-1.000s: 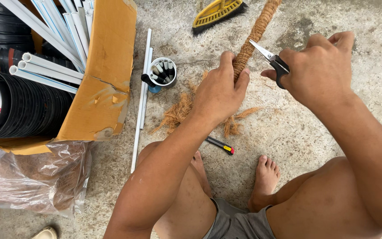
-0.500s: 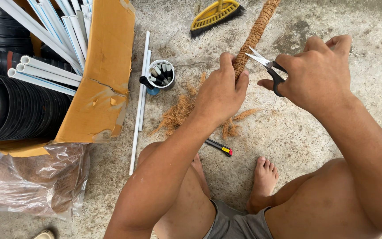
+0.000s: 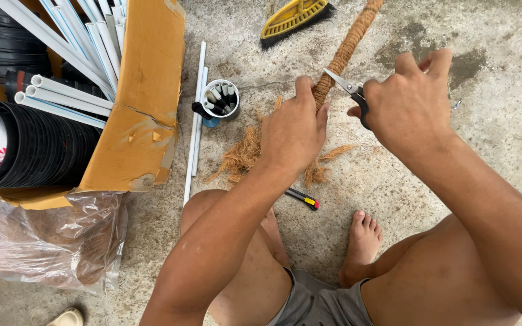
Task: The person trims excess fibers from a rope-wrapped handle using scissors. They hold the handle with one hand and use the scissors to cut the protruding strands along the length of the rope.
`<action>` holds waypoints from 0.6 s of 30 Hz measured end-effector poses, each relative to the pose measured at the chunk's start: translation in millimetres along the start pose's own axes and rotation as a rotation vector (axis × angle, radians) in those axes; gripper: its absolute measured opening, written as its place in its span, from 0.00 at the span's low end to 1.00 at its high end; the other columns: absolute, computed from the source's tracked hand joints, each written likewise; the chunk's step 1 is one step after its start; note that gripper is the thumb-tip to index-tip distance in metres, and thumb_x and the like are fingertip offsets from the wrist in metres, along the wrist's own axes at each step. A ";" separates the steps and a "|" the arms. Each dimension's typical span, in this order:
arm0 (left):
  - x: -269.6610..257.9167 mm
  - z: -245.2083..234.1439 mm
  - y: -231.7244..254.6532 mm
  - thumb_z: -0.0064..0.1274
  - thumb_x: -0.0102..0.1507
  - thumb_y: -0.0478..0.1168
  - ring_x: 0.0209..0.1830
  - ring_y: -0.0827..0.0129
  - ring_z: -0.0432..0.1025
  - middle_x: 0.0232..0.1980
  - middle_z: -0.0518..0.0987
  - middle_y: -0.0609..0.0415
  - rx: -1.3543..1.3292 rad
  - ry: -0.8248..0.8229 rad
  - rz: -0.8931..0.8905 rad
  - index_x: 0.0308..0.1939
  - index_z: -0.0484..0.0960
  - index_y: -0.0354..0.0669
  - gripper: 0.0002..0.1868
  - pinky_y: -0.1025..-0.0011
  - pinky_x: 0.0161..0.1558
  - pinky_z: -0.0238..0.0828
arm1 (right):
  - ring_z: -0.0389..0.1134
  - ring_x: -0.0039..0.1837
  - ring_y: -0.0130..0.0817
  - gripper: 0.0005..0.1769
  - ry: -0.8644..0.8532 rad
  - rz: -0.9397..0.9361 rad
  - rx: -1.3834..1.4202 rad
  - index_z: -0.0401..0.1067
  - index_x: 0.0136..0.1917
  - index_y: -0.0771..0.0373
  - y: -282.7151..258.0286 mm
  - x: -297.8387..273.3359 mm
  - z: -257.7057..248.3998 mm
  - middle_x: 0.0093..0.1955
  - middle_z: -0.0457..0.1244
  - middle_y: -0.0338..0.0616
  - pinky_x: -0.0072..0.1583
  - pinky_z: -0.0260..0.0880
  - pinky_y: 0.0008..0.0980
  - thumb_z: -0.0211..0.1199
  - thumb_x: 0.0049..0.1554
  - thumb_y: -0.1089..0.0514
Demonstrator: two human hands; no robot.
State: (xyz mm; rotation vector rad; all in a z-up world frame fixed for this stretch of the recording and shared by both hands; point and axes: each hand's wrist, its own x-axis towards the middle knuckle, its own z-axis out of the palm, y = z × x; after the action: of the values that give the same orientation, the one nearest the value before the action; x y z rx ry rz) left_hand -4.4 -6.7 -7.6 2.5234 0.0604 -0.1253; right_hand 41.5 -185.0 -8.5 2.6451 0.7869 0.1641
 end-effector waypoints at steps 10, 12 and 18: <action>1.2 -1.7 -4.4 0.47 0.68 0.51 0.20 0.59 0.80 0.21 0.80 0.49 -0.221 -0.039 -0.051 0.57 0.71 0.29 0.26 0.59 0.24 0.74 | 0.63 0.49 0.33 0.33 0.139 0.062 0.145 0.83 0.43 0.48 13.5 -14.0 -7.3 0.28 0.66 0.33 0.61 0.52 0.49 0.64 0.49 0.20; 3.1 0.8 -5.3 0.49 0.67 0.50 0.21 0.58 0.80 0.23 0.80 0.47 -0.270 -0.001 0.019 0.53 0.74 0.29 0.23 0.59 0.26 0.73 | 0.62 0.50 0.32 0.31 0.200 0.043 0.082 0.82 0.43 0.46 11.4 -11.8 -7.9 0.29 0.67 0.31 0.61 0.51 0.48 0.64 0.48 0.20; 1.9 8.8 -8.0 0.52 0.66 0.47 0.23 0.55 0.79 0.24 0.80 0.44 -0.246 0.055 0.073 0.55 0.69 0.25 0.26 0.57 0.30 0.74 | 0.62 0.54 0.34 0.31 0.086 0.049 -0.067 0.82 0.43 0.47 0.2 -8.5 -8.8 0.26 0.65 0.29 0.64 0.50 0.51 0.62 0.55 0.19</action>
State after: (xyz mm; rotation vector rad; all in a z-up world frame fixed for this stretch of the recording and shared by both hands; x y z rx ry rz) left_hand -3.8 -5.3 -19.6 2.2802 0.0048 -0.0180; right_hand 32.6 -187.0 -0.3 2.6100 0.7302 0.3136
